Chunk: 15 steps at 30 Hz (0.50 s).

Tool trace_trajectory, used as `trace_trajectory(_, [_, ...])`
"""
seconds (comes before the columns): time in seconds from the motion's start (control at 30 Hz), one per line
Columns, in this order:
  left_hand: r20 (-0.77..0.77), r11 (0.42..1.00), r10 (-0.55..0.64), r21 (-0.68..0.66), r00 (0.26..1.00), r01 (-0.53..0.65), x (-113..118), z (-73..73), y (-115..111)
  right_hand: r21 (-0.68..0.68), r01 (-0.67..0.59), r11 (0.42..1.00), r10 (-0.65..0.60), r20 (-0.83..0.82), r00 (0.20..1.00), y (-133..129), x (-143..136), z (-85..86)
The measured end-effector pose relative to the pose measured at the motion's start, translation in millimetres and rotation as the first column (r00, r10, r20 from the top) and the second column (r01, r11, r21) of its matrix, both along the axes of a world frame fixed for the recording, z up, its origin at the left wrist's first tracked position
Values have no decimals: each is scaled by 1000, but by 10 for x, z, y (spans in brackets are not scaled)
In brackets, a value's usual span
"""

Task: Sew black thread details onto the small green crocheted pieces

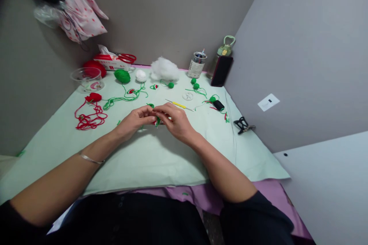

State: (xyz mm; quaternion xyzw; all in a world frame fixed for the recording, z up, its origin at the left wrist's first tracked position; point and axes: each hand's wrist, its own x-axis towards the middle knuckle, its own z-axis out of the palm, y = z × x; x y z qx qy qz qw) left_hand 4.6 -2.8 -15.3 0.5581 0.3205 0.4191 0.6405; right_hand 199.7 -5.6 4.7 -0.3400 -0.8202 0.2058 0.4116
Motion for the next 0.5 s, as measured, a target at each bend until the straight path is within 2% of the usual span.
trace_trajectory(0.17, [-19, 998, 18, -57, 1000, -19, 12, -9, -11, 61, -58, 996, 50, 127, 991, 22, 52, 3])
trace_trajectory(0.3, [7, 995, 46, -94, 999, -46, 8, 6, -10, 31, -80, 996, 75, 122, 990, 40, 71, 9])
trace_trajectory(0.5, [-43, 999, 10, -50, 999, -12, 29, 11, -15, 139, -4, 990, -11, 102, 995, 15, 9, -15])
